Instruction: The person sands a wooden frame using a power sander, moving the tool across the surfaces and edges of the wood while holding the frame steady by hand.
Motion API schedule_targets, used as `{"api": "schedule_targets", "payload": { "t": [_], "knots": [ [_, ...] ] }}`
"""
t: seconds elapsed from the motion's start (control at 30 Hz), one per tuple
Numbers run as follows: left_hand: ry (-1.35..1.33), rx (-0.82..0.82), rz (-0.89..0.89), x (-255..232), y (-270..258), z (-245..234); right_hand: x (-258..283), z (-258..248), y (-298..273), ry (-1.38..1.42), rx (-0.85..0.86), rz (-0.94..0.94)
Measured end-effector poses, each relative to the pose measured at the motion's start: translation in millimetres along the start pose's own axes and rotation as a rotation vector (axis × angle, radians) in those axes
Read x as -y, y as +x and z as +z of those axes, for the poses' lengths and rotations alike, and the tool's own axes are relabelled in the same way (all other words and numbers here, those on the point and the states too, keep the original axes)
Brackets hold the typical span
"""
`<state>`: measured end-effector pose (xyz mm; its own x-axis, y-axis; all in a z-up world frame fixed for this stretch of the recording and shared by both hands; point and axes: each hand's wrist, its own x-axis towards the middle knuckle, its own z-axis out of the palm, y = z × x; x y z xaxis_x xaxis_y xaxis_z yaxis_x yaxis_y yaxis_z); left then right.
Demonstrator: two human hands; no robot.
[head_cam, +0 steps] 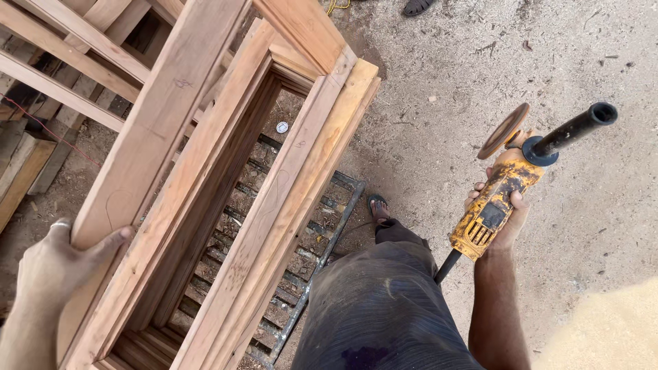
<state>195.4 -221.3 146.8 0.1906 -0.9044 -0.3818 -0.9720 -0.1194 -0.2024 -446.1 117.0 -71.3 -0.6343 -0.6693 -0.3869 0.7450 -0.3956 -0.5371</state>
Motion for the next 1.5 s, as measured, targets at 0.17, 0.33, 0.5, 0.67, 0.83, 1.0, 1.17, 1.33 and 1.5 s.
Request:
{"api": "schedule_targets", "payload": {
  "t": [0.17, 0.33, 0.5, 0.67, 0.83, 1.0, 1.17, 1.33, 1.5],
  "knots": [
    [-0.133, -0.444, 0.068, -24.0, 46.4, 24.3, 3.1, -3.2, -11.5, -0.059, -0.029, -0.045],
    [-0.186, -0.293, -0.113, -30.8, 85.3, 39.0, 3.8, -6.1, -33.8, -0.077, -0.027, -0.134],
    [-0.254, -0.206, -0.09, -37.7, 116.6, 62.3, -1.4, -16.2, -55.9, -0.051, -0.057, -0.173],
    [-0.235, 0.016, -0.005, -41.2, 151.0, 85.6, -7.0, -19.0, -69.7, -0.05, -0.083, -0.218],
    [-0.181, 0.078, 0.065, -63.9, 159.0, 143.6, -17.0, -14.4, -70.9, -0.083, -0.02, -0.23],
    [-0.233, -0.32, 0.233, -71.4, 129.6, 170.3, -17.1, -4.2, -56.2, -0.09, 0.003, -0.171],
    [-0.499, 0.128, 0.42, -138.0, 6.3, 201.9, -14.5, 9.7, -40.5, -0.136, 0.016, -0.135],
    [-0.267, 0.234, 0.322, -176.5, -49.5, 192.3, -7.8, 21.2, -17.4, -0.157, 0.007, -0.064],
    [-0.229, 0.224, 0.351, -170.3, -69.6, 195.2, 4.3, 26.3, -5.3, -0.213, 0.023, -0.038]
  ]
}}
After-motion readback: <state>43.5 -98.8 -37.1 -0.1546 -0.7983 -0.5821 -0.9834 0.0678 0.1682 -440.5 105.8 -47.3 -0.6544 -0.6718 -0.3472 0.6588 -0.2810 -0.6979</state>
